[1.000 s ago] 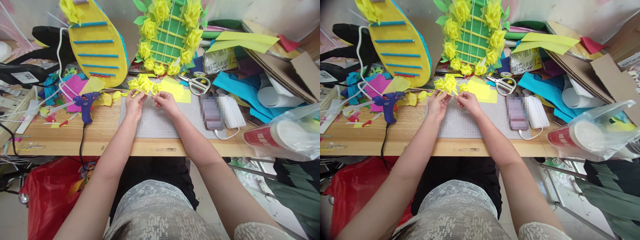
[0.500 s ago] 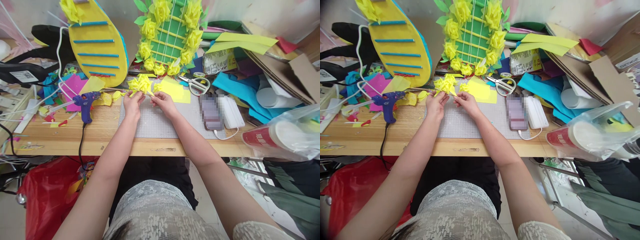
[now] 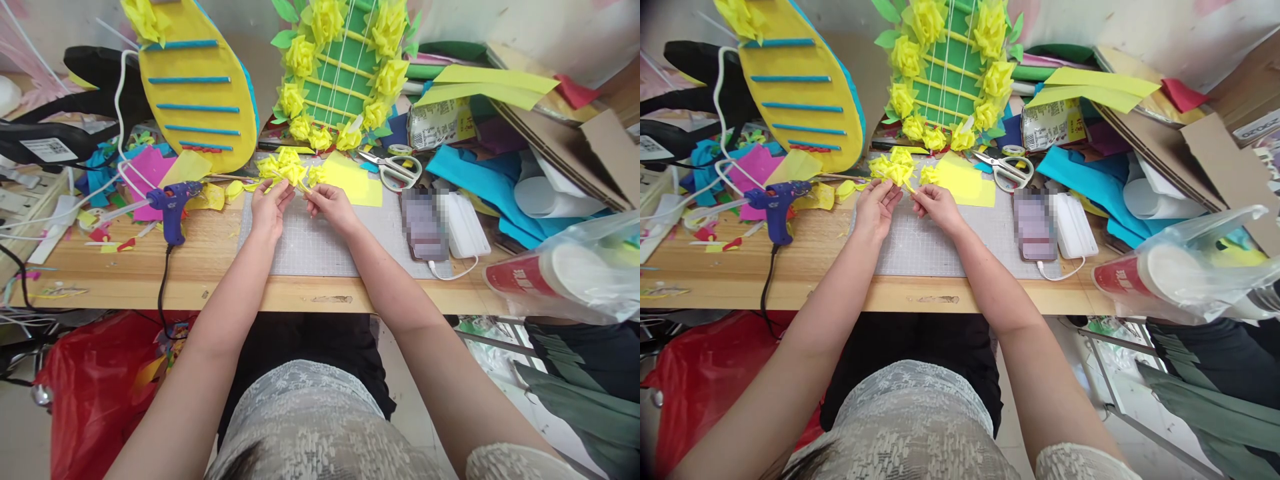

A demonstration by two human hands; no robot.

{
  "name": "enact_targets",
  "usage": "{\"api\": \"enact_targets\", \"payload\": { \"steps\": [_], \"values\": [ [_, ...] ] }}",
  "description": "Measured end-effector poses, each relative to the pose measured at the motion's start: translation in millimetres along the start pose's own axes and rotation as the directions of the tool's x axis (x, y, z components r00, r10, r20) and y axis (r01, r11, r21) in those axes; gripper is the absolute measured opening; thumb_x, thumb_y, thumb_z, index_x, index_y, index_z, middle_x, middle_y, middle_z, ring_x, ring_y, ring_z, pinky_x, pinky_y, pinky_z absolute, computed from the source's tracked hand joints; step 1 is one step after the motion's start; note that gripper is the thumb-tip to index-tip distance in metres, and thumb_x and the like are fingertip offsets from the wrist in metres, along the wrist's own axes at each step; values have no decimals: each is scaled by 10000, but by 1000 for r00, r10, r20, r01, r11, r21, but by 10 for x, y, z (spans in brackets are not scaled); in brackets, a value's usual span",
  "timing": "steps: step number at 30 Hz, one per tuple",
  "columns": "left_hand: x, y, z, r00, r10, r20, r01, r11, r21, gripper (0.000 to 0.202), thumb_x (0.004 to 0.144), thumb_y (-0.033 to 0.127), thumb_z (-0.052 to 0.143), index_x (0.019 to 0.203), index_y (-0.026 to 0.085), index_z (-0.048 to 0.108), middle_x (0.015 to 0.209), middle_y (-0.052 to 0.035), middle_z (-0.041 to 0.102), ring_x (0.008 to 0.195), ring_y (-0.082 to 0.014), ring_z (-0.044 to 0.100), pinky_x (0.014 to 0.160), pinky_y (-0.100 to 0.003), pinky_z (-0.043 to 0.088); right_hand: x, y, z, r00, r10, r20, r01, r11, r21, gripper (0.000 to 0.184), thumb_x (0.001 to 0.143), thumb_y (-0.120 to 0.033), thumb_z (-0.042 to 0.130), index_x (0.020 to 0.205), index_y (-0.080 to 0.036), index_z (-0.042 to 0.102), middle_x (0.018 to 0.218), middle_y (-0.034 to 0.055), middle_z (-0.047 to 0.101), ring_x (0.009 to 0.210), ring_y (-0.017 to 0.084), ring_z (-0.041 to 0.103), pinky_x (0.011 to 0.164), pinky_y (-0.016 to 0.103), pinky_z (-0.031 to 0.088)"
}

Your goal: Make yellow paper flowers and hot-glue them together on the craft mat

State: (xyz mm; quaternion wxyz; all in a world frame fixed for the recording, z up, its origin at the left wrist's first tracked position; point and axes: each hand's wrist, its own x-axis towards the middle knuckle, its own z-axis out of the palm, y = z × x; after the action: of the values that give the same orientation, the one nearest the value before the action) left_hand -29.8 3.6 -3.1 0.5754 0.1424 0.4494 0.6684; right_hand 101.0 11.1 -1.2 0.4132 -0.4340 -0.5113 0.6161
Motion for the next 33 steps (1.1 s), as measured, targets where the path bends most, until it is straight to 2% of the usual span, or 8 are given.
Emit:
{"api": "enact_targets", "payload": {
  "steps": [5, 10, 14, 18, 27, 33],
  "values": [
    [27, -17, -20, 1000, 19, 4, -19, 999, 50, 355, 669, 130, 710, 875, 209, 433, 687, 39, 661, 712, -119, 689, 847, -276, 500, 18, 21, -19, 999, 12, 30, -11, 1000, -15, 263, 806, -343, 638, 641, -147, 574, 476, -49, 549, 408, 37, 468, 455, 163, 415],
    [3, -2, 14, 994, 86, -74, -79, 993, 90, 367, 701, 86, 649, 861, 223, 348, 624, 80, 617, 596, -83, 646, 785, -261, 522, 30, 54, 1, 997, 56, 51, -56, 998, -15, 270, 826, -350, 612, 656, -143, 579, 469, -51, 558, 396, 31, 466, 452, 156, 411],
    [-27, 11, 42, 987, 128, -93, -118, 987, 105, 386, 706, 61, 619, 816, 230, 289, 605, 103, 594, 552, -59, 617, 742, -238, 528, 39, 90, 14, 999, 11, 37, -13, 999, 50, 235, 739, -345, 705, 732, -148, 577, 563, -50, 622, 456, 28, 520, 502, 154, 440],
    [-45, 3, 45, 989, 132, -68, -125, 987, 100, 379, 707, 49, 608, 805, 229, 290, 612, 102, 603, 550, -58, 619, 724, -233, 529, 70, 119, 2, 1000, -14, -10, 15, 997, 82, 239, 688, -277, 744, 708, -157, 539, 535, -68, 603, 459, 31, 521, 507, 157, 442],
    [-18, -12, -13, 998, 63, -32, -58, 990, 129, 362, 706, 149, 689, 850, 223, 364, 710, 48, 658, 674, -109, 688, 747, -250, 525, 60, 56, -78, 999, -47, -10, 47, 998, -37, 287, 657, -314, 761, 632, -172, 513, 500, -67, 571, 451, 35, 483, 492, 172, 404],
    [-52, 9, 25, 994, 96, -51, -85, 979, 183, 406, 679, 134, 683, 838, 241, 325, 732, 55, 645, 648, -122, 679, 728, -269, 515, 53, 39, -133, 998, -57, 37, 61, 993, -105, 278, 669, -351, 753, 636, -165, 549, 485, -68, 557, 443, 35, 460, 478, 179, 369]
  ]
}}
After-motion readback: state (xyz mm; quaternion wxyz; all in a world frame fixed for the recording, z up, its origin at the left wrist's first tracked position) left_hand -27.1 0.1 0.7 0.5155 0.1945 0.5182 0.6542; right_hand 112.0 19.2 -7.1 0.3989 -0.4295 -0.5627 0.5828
